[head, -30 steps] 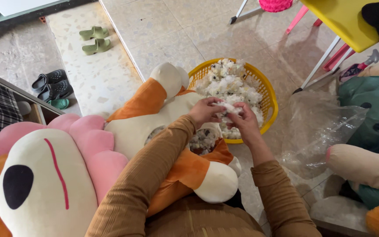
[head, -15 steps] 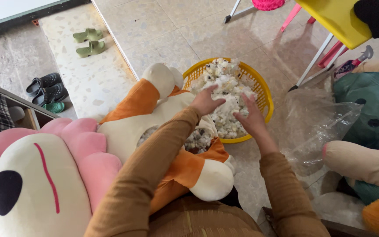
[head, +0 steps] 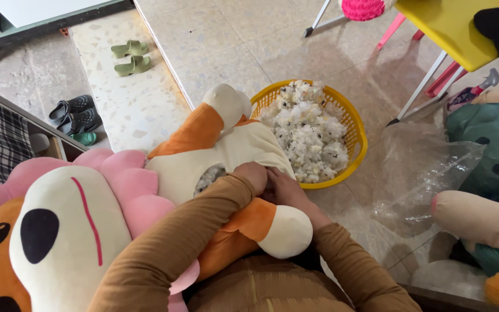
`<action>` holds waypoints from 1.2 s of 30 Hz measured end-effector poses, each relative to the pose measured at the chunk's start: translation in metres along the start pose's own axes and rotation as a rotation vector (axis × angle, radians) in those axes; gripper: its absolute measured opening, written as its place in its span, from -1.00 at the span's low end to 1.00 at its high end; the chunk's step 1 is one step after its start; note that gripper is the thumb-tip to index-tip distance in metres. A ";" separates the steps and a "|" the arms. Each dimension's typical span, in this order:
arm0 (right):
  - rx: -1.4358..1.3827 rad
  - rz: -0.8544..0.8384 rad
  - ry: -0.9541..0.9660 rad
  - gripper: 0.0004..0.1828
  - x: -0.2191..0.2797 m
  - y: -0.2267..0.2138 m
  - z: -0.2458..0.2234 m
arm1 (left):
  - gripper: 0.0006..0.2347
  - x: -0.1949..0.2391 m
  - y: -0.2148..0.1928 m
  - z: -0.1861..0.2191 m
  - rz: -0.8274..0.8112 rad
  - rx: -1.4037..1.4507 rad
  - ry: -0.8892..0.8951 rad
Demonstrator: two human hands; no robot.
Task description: The person sits on the floor and repeatedly takes handfuls of white stuffing from a yellow basket, then inserts the stuffing into an opening on the back of a large stuffed animal. The person continues to pack the stuffing into the toy's body throughout the clip.
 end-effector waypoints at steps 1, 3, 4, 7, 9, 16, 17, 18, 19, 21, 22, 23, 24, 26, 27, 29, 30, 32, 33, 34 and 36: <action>-0.012 0.007 -0.015 -0.34 0.000 0.004 0.003 | -0.80 0.001 0.003 -0.001 -0.020 0.004 -0.003; -0.037 0.027 -0.046 -0.45 -0.002 0.011 0.012 | -0.79 0.005 0.001 0.002 -0.058 0.007 -0.008; -0.044 -0.002 -0.016 -0.49 -0.003 0.019 0.021 | -0.76 0.009 -0.002 0.003 -0.090 0.006 -0.013; -0.133 -0.025 0.073 -0.58 0.003 0.030 0.047 | -0.71 0.020 -0.015 0.013 -0.135 0.018 -0.013; -0.287 0.033 0.127 -0.56 0.009 0.026 0.057 | -0.71 0.026 -0.025 0.021 -0.097 0.054 0.004; -0.467 0.225 0.213 -0.63 0.027 -0.030 0.062 | -0.64 0.017 -0.050 0.025 -0.007 0.151 0.100; -0.455 0.229 0.223 -0.63 0.028 -0.037 0.061 | -0.62 0.014 -0.059 0.027 0.045 0.185 0.146; -0.442 0.234 0.233 -0.63 0.027 -0.043 0.061 | -0.61 0.013 -0.068 0.028 0.097 0.220 0.193; -0.556 0.190 0.258 -0.64 0.025 -0.040 0.061 | -0.60 0.013 -0.076 0.027 0.126 0.233 0.232; -0.782 0.101 0.312 -0.65 0.021 -0.030 0.063 | -0.58 0.016 -0.093 0.027 0.179 0.258 0.313; -0.870 0.078 0.315 -0.65 0.021 -0.026 0.063 | -0.58 0.015 -0.091 0.019 0.095 0.345 0.252; -0.958 0.055 0.317 -0.66 0.021 -0.022 0.062 | -0.57 0.015 -0.089 0.011 0.011 0.431 0.190; -1.046 0.030 0.320 -0.66 0.021 -0.017 0.062 | -0.56 0.016 -0.085 0.006 -0.074 0.516 0.126; -1.247 0.079 0.348 -0.68 0.022 -0.014 0.070 | -0.57 0.017 -0.089 0.008 -0.124 0.577 0.112; -1.347 0.103 0.362 -0.69 0.023 -0.013 0.074 | -0.57 0.017 -0.089 0.008 -0.149 0.608 0.104; -1.464 0.170 0.382 -0.71 0.027 -0.016 0.084 | -0.61 0.018 -0.093 0.006 -0.131 0.561 0.103; -1.521 0.207 0.389 -0.72 0.028 -0.018 0.089 | -0.63 0.017 -0.094 0.005 -0.120 0.536 0.105; -1.558 0.209 0.430 -0.73 0.030 -0.018 0.095 | -0.63 0.018 -0.097 0.004 -0.066 0.447 0.137; -1.576 0.210 0.450 -0.73 0.031 -0.018 0.098 | -0.63 0.018 -0.098 0.004 -0.038 0.402 0.153; -1.586 0.203 0.426 -0.72 0.030 -0.019 0.096 | -0.64 0.018 -0.101 0.009 0.007 0.374 0.206; -1.609 0.186 0.383 -0.72 0.028 -0.019 0.092 | -0.65 0.020 -0.107 0.021 0.093 0.318 0.312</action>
Point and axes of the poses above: each hand's wrist, its own x-axis away from the middle knuckle, its own y-axis out of the palm, z = x × y, the point moved 10 cm from there along -x, towards the middle knuckle, and after that the axes turned 15 degrees about x, right-handed, at the moved point
